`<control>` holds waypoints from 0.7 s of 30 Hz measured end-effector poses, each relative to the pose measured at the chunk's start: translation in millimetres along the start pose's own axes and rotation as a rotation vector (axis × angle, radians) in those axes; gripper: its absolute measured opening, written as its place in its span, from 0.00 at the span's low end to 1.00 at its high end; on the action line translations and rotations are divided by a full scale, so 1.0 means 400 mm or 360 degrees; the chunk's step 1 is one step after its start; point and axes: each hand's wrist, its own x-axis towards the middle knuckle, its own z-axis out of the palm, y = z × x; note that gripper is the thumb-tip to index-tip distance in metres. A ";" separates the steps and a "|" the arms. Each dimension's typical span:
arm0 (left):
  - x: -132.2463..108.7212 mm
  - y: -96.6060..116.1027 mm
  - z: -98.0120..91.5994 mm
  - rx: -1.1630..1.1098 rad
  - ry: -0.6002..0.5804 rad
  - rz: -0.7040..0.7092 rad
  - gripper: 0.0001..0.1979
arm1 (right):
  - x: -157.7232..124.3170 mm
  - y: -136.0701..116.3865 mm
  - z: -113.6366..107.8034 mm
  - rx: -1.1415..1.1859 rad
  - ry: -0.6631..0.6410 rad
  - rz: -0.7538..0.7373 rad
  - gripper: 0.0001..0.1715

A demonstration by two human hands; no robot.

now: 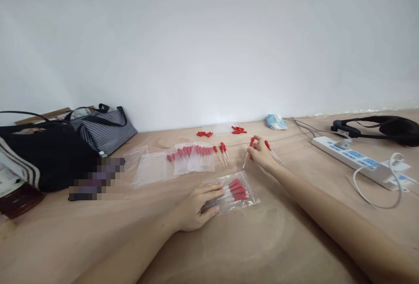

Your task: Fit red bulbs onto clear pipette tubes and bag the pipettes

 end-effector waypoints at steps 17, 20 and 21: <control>0.002 0.002 0.005 0.0019 0.0007 -0.0107 0.21 | -0.180 0.035 -0.041 0.0709 -0.0128 0.0062 0.25; 0.002 0.004 0.003 0.0015 0.0023 -0.0106 0.21 | -0.185 0.028 -0.038 0.0756 -0.0109 0.0067 0.25; 0.002 0.005 0.003 0.0015 0.0031 -0.0105 0.21 | -0.187 0.024 -0.037 0.0773 -0.0120 0.0087 0.26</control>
